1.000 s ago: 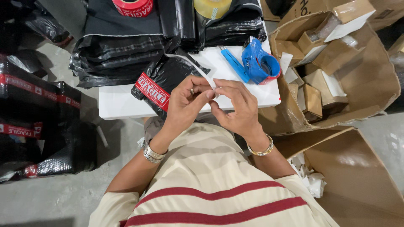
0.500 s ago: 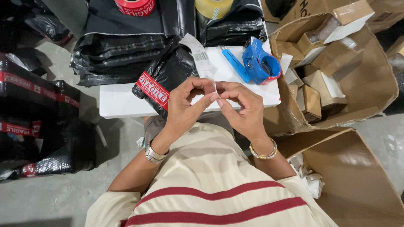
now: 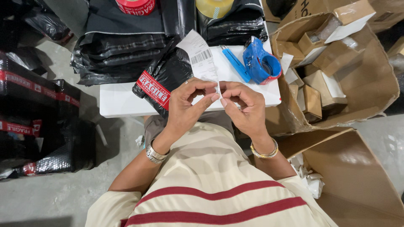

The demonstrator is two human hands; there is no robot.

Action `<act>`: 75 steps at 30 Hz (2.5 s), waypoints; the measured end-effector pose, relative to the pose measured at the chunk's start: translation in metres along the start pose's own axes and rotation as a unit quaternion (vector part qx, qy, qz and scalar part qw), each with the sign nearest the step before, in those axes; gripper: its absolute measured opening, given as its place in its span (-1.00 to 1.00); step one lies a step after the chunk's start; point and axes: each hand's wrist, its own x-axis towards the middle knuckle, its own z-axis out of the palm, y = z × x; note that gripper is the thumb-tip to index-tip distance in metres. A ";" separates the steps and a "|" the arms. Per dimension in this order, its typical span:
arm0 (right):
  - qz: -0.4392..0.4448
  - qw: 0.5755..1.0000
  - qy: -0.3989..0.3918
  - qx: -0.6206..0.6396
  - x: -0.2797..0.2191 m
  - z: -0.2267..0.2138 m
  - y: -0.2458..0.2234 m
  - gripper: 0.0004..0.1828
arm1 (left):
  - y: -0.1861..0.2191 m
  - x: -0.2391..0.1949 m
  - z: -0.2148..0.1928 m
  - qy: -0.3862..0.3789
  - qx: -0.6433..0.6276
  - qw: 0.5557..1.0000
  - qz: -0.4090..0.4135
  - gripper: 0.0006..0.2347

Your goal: The person wraps an item in bubble wrap, places it inside a black mailer bag, seals the bag with tape, and applies a shipping label.

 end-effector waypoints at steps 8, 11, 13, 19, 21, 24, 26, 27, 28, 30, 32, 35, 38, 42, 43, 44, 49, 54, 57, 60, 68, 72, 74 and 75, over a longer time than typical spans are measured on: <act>-0.001 1.000 0.008 -0.026 -0.002 -0.002 0.002 -0.92 | -0.003 -0.001 0.001 0.002 0.006 1.000 -0.001 -0.78; -0.009 1.000 0.008 -0.028 -0.002 -0.001 0.002 -0.93 | -0.004 -0.002 0.001 0.004 0.004 1.000 0.002 -0.78; -0.012 0.999 0.007 -0.034 -0.001 -0.001 0.001 -0.92 | -0.004 -0.002 0.000 0.002 0.015 1.000 0.011 -0.79; -0.009 0.996 0.018 -0.084 0.001 0.002 -0.009 -0.94 | 0.002 -0.006 0.001 -0.021 0.062 0.997 0.049 -0.80; -0.056 0.989 0.030 -0.133 0.002 0.003 -0.014 -0.92 | 0.006 -0.006 0.001 -0.035 0.063 0.996 0.055 -0.78; -0.120 0.973 0.051 -0.190 0.004 0.007 -0.017 -0.89 | 0.012 -0.006 0.001 -0.048 0.114 0.990 0.068 -0.73; -0.135 0.969 0.061 -0.198 0.003 0.008 -0.018 -0.88 | 0.013 -0.005 0.000 -0.056 0.123 0.988 0.079 -0.74; -0.132 0.969 0.059 -0.202 0.003 0.007 -0.019 -0.87 | 0.013 -0.005 0.000 -0.056 0.123 0.988 0.080 -0.74; -0.128 0.969 0.057 -0.205 0.003 0.007 -0.020 -0.87 | 0.011 -0.005 0.001 -0.049 0.133 0.987 0.076 -0.78; -0.118 0.972 0.055 -0.196 0.003 0.006 -0.020 -0.88 | 0.006 -0.007 0.001 -0.044 0.143 0.986 0.072 -0.82; -0.104 0.975 0.055 -0.190 0.000 0.003 -0.021 -0.90 | -0.002 -0.009 0.004 -0.021 0.115 0.991 0.063 -0.92; -0.085 0.979 0.056 -0.179 -0.003 -0.010 -0.020 -0.91 | -0.011 -0.015 0.003 0.006 -0.013 0.998 -0.060 -0.90; -0.124 0.969 0.067 -0.205 -0.005 -0.034 -0.015 -0.92 | -0.014 -0.016 -0.003 0.025 -0.062 0.994 -0.086 -0.89; -0.122 0.954 0.130 -0.240 -0.013 -0.076 0.001 -0.97 | -0.020 -0.012 -0.004 0.023 -0.111 0.988 -0.100 -0.88; -0.129 0.943 0.151 -0.269 -0.016 -0.089 0.008 -0.95 | -0.022 -0.012 -0.003 0.023 -0.121 0.986 -0.112 -0.88; -0.128 0.943 0.150 -0.269 -0.020 -0.104 0.017 -0.95 | -0.025 -0.012 -0.002 0.022 -0.130 0.983 -0.125 -0.88; -0.008 0.856 0.292 -0.426 -0.039 -0.213 0.088 -0.97 | -0.037 -0.010 -0.004 0.012 -0.150 0.975 -0.164 -0.89; 0.173 0.728 0.227 -0.624 -0.073 -0.315 0.134 -0.75 | -0.045 -0.010 -0.013 0.041 -0.202 0.954 -0.218 -0.91; 0.319 0.660 0.202 -0.650 -0.065 -0.323 0.131 -0.61 | -0.043 -0.006 -0.015 0.059 -0.264 0.940 -0.207 -0.91; -0.014 0.753 0.241 -0.613 -0.054 -0.264 0.088 -0.50 | -0.035 -0.005 -0.015 0.070 -0.277 0.927 -0.242 -0.92; -0.098 0.951 0.008 -0.292 0.001 -0.031 -0.004 -0.27 | -0.017 0.001 -0.005 0.051 -0.350 0.908 -0.226 -0.89; -0.088 0.963 0.008 -0.254 0.013 -0.029 0.008 -0.63 | -0.002 -0.005 -0.024 0.055 -0.352 0.908 -0.219 -0.91; -0.020 0.973 -0.012 -0.230 0.014 -0.032 0.008 -0.71 | 0.006 -0.012 -0.036 0.016 -0.281 0.937 -0.204 -0.92; -0.024 0.973 -0.015 -0.229 0.015 -0.032 0.009 -0.71 | 0.008 -0.013 -0.044 0.018 -0.280 0.939 -0.200 -0.92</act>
